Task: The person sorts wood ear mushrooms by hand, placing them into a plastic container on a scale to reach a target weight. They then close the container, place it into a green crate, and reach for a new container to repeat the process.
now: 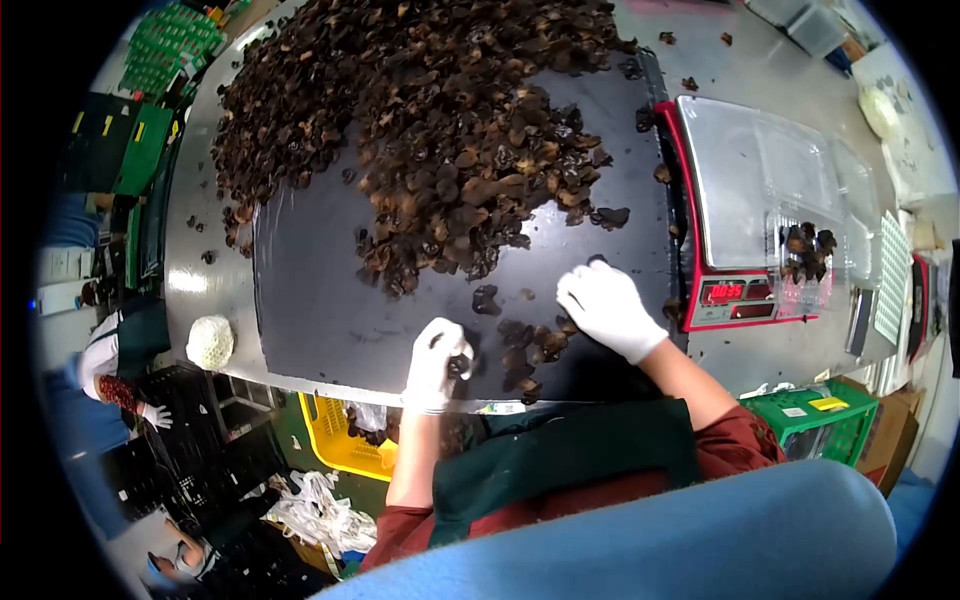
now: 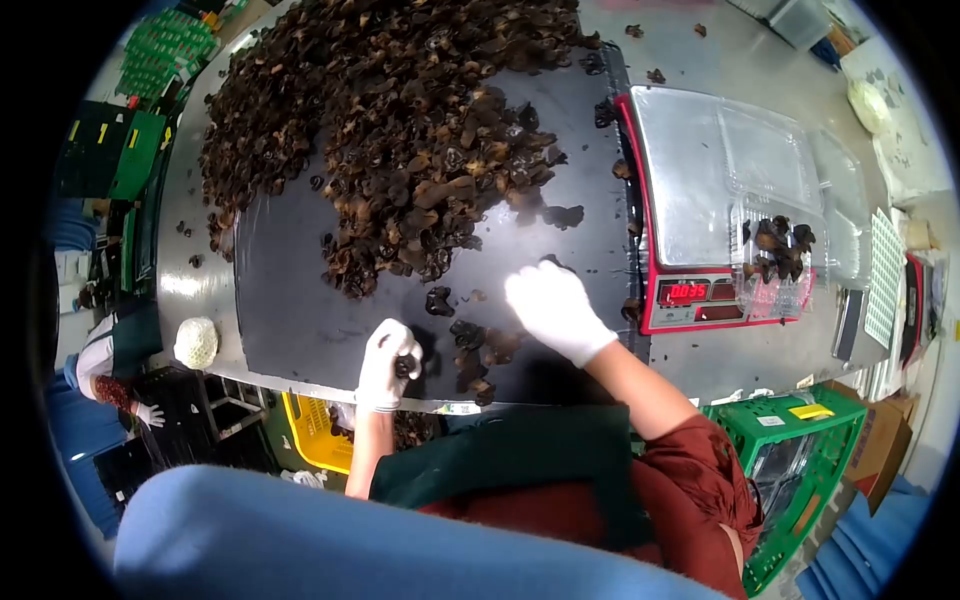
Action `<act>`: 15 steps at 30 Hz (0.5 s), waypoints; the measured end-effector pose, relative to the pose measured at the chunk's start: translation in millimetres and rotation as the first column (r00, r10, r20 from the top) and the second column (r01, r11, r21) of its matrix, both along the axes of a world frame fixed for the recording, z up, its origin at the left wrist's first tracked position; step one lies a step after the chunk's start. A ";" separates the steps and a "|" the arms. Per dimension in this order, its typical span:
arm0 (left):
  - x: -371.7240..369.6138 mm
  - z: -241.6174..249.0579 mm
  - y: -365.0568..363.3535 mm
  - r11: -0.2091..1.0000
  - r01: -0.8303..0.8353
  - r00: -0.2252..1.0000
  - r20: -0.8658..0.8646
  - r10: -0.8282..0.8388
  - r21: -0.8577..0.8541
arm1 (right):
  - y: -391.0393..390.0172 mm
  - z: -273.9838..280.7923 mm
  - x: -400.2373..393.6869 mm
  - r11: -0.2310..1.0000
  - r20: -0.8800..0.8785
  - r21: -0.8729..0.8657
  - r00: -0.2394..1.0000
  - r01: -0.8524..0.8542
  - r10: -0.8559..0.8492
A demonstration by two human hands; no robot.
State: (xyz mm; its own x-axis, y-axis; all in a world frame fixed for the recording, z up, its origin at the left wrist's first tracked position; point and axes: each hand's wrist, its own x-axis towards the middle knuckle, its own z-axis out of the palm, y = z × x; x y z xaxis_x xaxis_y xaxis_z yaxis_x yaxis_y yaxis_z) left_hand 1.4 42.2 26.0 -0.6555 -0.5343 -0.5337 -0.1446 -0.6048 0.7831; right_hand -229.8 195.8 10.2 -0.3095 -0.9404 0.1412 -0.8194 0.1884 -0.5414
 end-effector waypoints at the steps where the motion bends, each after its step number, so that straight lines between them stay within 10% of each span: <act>1: -3.4 5.5 4.5 0.974 0.133 0.977 0.189 -0.098 -0.182 | 8.5 1.7 1.7 0.999 -0.068 0.021 0.997 -0.024 0.026; 4: -19.6 6.3 20.5 0.528 0.437 0.898 0.383 -0.215 -0.728 | 25.4 9.6 11.2 1.000 -0.081 -0.018 0.997 0.010 -0.012; 8: -38.0 -0.1 39.7 0.023 0.593 0.795 0.581 -0.174 -0.805 | 31.7 16.8 35.2 0.999 -0.006 -0.021 0.999 -0.034 0.034; 12: -39.1 -17.5 28.7 0.214 0.412 0.909 0.382 -0.168 -0.885 | 29.6 -2.7 28.1 0.989 0.074 -0.079 0.990 0.123 -0.117; 15: -30.6 -2.3 13.6 0.675 0.283 0.953 0.277 -0.121 -0.681 | 30.6 1.3 12.7 0.956 0.074 -0.172 0.971 0.237 -0.227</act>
State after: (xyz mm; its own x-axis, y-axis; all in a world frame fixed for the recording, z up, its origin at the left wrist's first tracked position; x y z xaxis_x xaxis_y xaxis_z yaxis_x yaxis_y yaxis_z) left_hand -29.2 55.8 23.6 -0.7204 -0.6701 -0.1788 -0.3909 0.1794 0.9028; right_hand -217.1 226.4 11.5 -0.5278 -0.8026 0.2778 -0.7337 0.2661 -0.6252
